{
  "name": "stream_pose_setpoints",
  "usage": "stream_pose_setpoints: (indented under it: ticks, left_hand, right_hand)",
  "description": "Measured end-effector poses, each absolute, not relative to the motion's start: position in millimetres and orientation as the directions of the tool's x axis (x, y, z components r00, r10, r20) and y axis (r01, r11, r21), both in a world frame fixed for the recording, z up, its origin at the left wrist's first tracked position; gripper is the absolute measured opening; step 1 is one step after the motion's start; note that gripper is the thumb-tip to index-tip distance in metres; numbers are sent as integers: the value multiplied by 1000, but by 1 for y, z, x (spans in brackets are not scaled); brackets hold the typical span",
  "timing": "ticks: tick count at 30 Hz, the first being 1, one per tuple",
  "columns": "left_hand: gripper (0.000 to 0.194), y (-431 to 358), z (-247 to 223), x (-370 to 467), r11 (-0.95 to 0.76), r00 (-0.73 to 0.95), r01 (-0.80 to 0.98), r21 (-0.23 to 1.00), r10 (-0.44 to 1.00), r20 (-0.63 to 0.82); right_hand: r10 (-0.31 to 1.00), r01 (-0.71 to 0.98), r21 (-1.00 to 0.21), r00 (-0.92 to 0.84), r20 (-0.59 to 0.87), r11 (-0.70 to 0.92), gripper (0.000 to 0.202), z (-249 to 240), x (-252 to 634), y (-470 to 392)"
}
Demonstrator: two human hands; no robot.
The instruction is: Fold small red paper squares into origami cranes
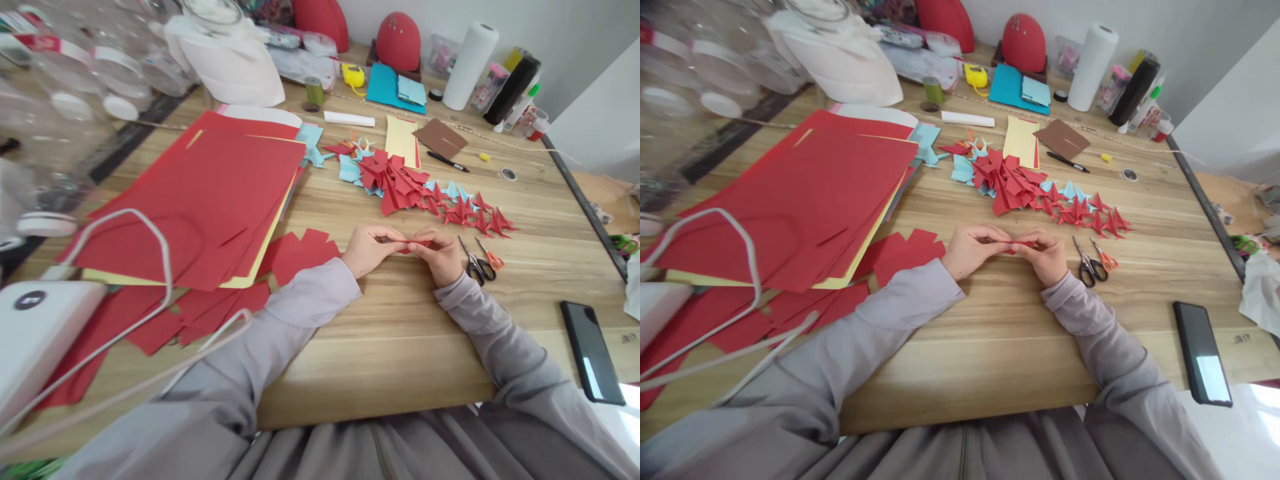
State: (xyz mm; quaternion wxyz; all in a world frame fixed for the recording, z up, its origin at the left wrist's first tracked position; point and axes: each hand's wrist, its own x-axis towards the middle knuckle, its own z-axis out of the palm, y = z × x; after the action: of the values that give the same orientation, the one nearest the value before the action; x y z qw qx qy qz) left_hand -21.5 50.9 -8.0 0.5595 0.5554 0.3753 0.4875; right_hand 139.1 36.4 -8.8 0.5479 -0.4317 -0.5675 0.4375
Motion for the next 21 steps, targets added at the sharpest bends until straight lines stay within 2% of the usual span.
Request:
stream_pose_setpoints:
  ticks: [7, 16, 21]
  left_hand:
    - [20, 51, -6, -23, -151, 291, -116, 982, 940, 178]
    - [22, 53, -7, -24, -170, 291, -25, 985, 942, 169]
    - [20, 53, -8, -24, -167, 296, 38, 985, 944, 148]
  right_hand:
    - [976, 15, -977, -58, 212, 213, 17, -8, 140, 35]
    - [997, -31, -996, 0, 82, 82, 29, -14, 144, 37]
    - [994, 20, -995, -41, 99, 100, 23, -9, 142, 36]
